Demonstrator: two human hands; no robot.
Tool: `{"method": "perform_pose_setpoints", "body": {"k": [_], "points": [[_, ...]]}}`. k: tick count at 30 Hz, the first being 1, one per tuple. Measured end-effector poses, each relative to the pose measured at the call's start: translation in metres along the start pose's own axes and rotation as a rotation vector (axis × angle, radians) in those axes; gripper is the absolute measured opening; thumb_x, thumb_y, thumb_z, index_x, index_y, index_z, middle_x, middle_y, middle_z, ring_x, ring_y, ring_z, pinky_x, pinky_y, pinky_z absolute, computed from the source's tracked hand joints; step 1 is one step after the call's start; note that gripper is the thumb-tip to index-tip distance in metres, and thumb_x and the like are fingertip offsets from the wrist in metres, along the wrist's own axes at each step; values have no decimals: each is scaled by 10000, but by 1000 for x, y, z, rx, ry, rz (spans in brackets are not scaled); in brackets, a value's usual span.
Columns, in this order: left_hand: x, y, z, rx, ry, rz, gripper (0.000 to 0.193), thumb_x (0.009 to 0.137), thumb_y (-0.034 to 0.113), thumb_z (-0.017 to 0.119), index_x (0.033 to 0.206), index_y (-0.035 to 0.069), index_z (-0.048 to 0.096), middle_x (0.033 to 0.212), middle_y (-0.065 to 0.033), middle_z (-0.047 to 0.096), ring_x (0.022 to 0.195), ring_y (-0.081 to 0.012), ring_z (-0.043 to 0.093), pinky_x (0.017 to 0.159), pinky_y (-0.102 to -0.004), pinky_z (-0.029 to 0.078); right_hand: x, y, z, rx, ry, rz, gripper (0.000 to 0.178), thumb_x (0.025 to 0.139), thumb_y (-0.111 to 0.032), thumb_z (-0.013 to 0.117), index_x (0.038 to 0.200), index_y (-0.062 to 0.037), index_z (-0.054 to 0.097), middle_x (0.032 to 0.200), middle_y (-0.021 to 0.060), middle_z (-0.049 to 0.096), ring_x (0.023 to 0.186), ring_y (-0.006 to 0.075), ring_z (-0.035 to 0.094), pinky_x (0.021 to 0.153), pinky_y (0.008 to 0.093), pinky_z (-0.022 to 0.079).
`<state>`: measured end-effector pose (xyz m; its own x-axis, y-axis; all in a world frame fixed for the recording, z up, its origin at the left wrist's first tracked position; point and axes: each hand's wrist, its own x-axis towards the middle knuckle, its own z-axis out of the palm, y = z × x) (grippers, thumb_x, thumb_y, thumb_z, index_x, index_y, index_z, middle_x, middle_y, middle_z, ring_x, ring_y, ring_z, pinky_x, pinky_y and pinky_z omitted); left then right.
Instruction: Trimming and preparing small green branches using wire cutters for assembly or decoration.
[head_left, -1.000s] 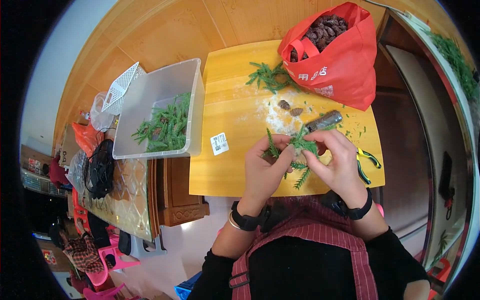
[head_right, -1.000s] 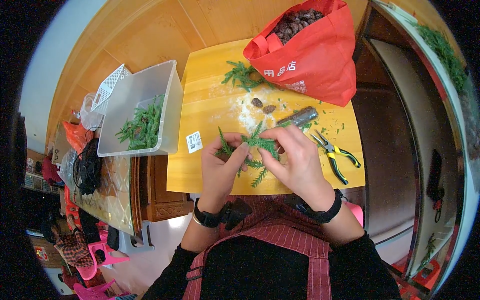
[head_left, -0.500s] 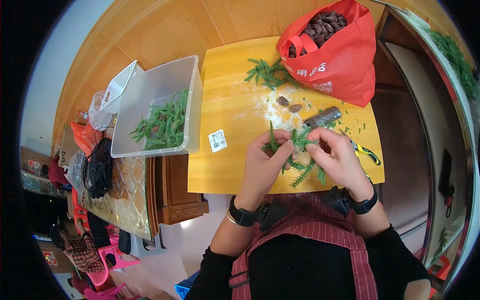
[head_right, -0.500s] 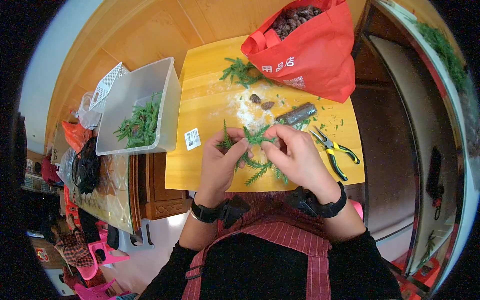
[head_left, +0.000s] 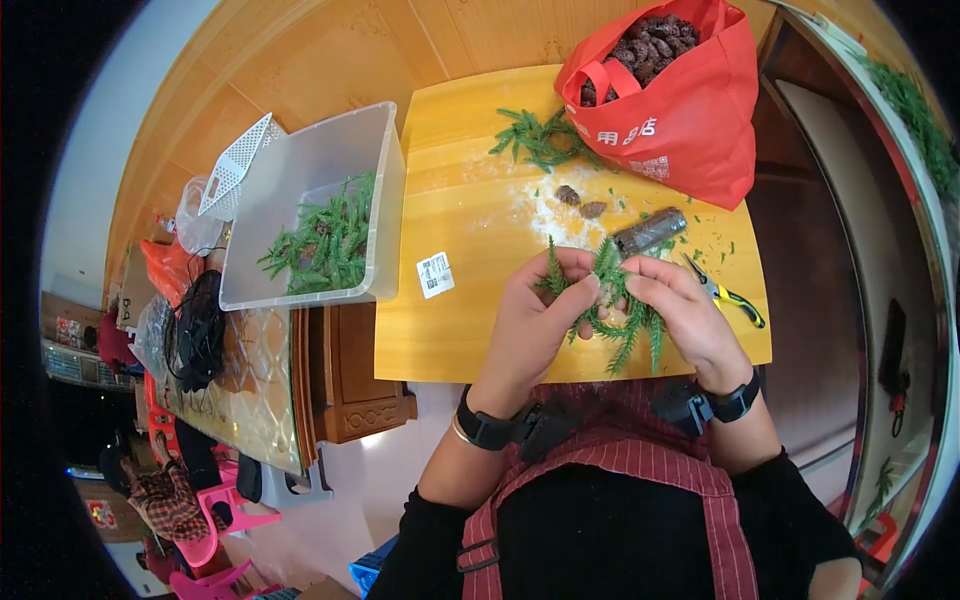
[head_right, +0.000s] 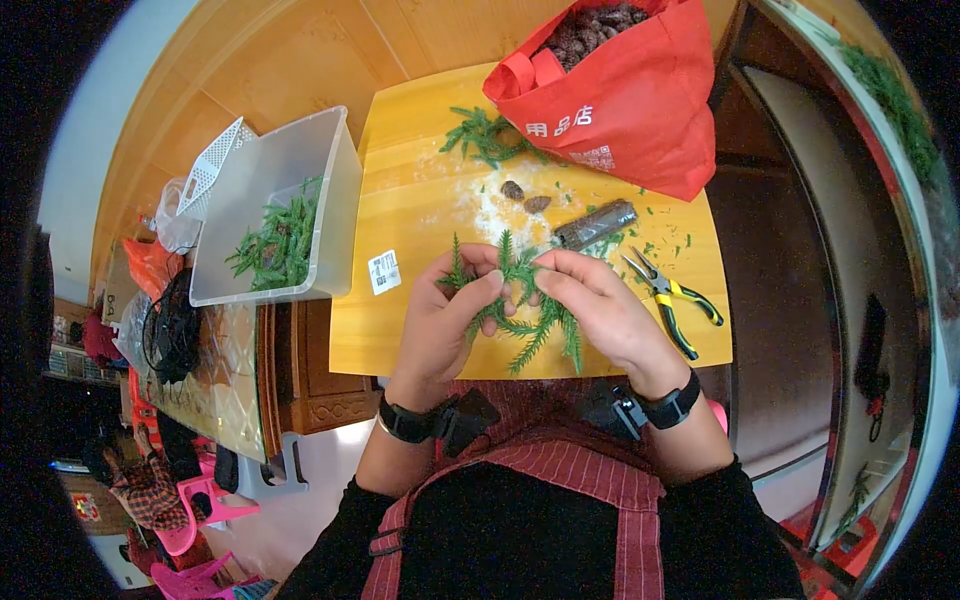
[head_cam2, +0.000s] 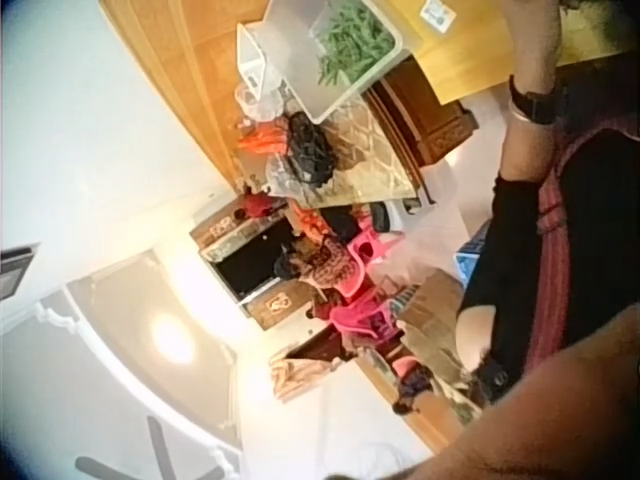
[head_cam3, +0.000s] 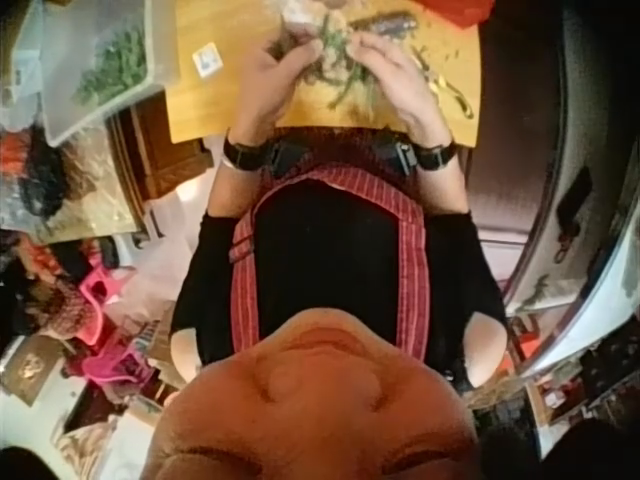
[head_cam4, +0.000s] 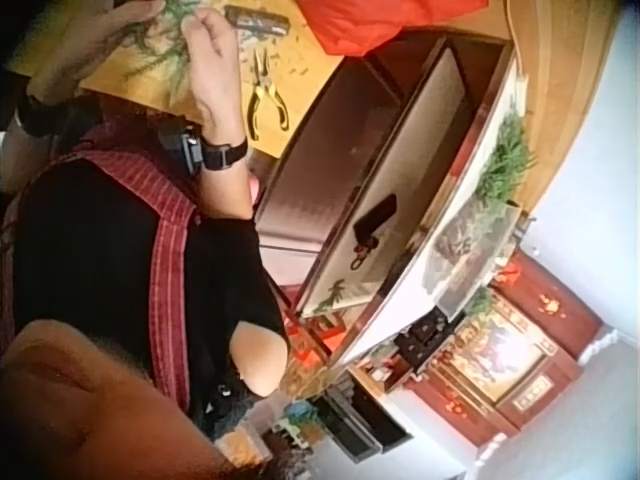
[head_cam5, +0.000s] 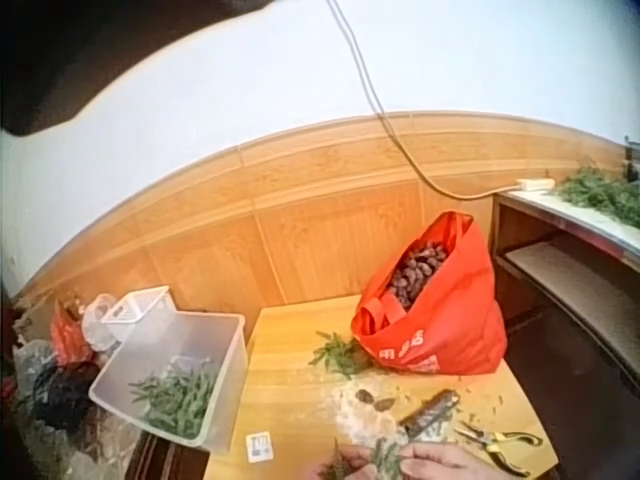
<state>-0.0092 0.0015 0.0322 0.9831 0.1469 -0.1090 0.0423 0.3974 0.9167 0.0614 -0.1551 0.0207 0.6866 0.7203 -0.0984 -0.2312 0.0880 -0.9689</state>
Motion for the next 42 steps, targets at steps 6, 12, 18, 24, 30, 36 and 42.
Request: {"method": "perform_pose_setpoints", "body": {"k": [6, 12, 18, 24, 30, 36, 42], "points": [[2, 2, 1, -44, -48, -9, 227, 837, 78, 553, 1052, 26, 499, 814, -35, 565, 686, -103, 564, 495, -181, 400, 1, 1, 0, 52, -6, -23, 166, 893, -112, 440, 980, -9, 536, 859, 1, 559, 818, 68, 503, 774, 215, 385], [2, -4, -3, -46, -26, 7, 232, 834, 62, 553, 1054, 26, 489, 830, -42, 560, 696, -117, 572, 501, -192, 411, -2, 1, 6, -253, 166, -100, 169, 804, -83, 585, 966, -53, 549, 770, -5, 494, 678, 78, 480, 578, 218, 390], [2, -2, -4, -65, -52, 22, 242, 821, 28, 569, 1044, 3, 480, 860, -54, 558, 712, -115, 584, 545, -217, 464, -2, -13, 18, -794, 345, -417, 251, 663, -35, 661, 898, -48, 571, 902, 73, 509, 740, 149, 513, 637, 250, 417], [1, -3, -6, -44, -23, 45, 258, 805, -2, 576, 1049, 17, 496, 844, -55, 563, 715, -129, 581, 540, -209, 441, 6, -19, 21, -1072, 455, -677, 262, 602, -39, 692, 843, -64, 594, 971, 91, 521, 931, 274, 515, 740, 344, 423], [0, -2, -6, -41, -1, 11, 273, 793, -13, 589, 1049, 17, 499, 818, -54, 579, 712, -125, 585, 537, -208, 443, 6, -28, 21, -1269, 427, -774, 245, 583, -86, 704, 811, -111, 618, 900, 41, 550, 918, 239, 518, 819, 376, 368], [0, 0, -2, 190, 12, 188, 363, 738, -24, 614, 1073, 18, 480, 1085, -84, 538, 674, -87, 555, 526, -188, 426, 11, -25, 22, -1280, 405, -815, 186, 591, -91, 690, 757, -109, 610, 750, 30, 550, 812, 214, 544, 815, 372, 361], [1, 5, -3, 115, -151, 145, 504, 757, 6, 640, 1210, 39, 421, 1135, -78, 495, 824, -79, 542, 667, -188, 457, 9, -28, 20, -1261, 343, -873, 196, 583, -81, 678, 761, -108, 602, 750, 34, 544, 796, 213, 545, 810, 383, 362]]}}
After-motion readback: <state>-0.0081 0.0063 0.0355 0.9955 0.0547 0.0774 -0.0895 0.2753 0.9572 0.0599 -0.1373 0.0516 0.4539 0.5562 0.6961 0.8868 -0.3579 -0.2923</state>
